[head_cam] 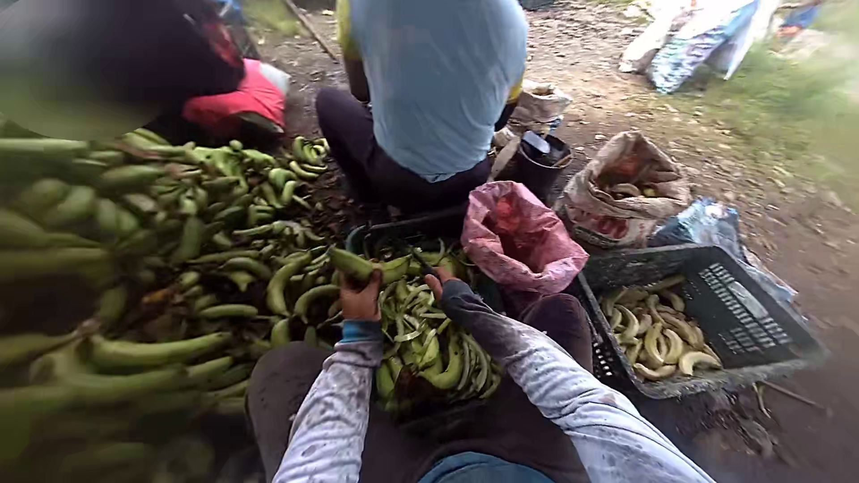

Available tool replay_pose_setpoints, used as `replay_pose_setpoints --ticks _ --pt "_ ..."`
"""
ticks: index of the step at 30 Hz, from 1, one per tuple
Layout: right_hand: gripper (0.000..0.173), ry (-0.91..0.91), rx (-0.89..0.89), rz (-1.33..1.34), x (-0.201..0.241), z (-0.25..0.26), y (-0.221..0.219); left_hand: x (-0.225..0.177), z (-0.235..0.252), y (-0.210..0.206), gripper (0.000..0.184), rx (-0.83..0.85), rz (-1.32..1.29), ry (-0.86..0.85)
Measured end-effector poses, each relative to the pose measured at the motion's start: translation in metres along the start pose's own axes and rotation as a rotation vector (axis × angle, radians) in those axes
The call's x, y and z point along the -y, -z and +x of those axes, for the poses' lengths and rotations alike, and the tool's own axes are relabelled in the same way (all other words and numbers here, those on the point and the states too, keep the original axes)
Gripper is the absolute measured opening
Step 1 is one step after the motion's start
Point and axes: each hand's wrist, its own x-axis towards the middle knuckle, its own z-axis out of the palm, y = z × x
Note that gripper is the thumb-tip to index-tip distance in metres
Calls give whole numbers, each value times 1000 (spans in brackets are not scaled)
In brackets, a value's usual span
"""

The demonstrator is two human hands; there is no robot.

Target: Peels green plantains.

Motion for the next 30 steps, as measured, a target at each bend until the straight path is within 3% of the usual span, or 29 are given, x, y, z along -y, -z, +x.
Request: replay_pose_setpoints --ticks 3,6,8,10,12,15,18,20,22,25,27,30 --pt "54 -51 23 156 9 -1 8 7 1 2 68 39 -64 -91" --pt "48 167 -161 470 63 -40 33 4 0 2 69 34 -69 -107" --pt "48 197 -206 377 59 -41 26 6 -1 4 67 54 -107 -147" --pt "51 -76 118 77 36 -31 14 5 -5 7 61 96 -169 -188" --pt "59 -162 381 -194 15 -25 2 0 -6 9 52 115 -244 -185" --pt "53 -180 407 -128 22 -19 6 -12 -3 11 52 41 -179 -25" --pt "39 62 216 174 -36 10 -24 -4 1 12 54 -63 -6 246" --pt "45 292 205 198 -66 23 -36 6 7 11 59 -107 28 350" --pt "49 359 270 153 -46 9 -18 12 12 9 63 -149 133 439" --pt "49 463 149 -43 -33 0 3 8 -2 -5 58 -84 195 499" --pt "48 361 12 -246 -15 -3 26 6 -21 -15 55 5 157 551" --pt "55 -46 -4 -386 18 1 63 2 -44 -23 50 100 135 598"
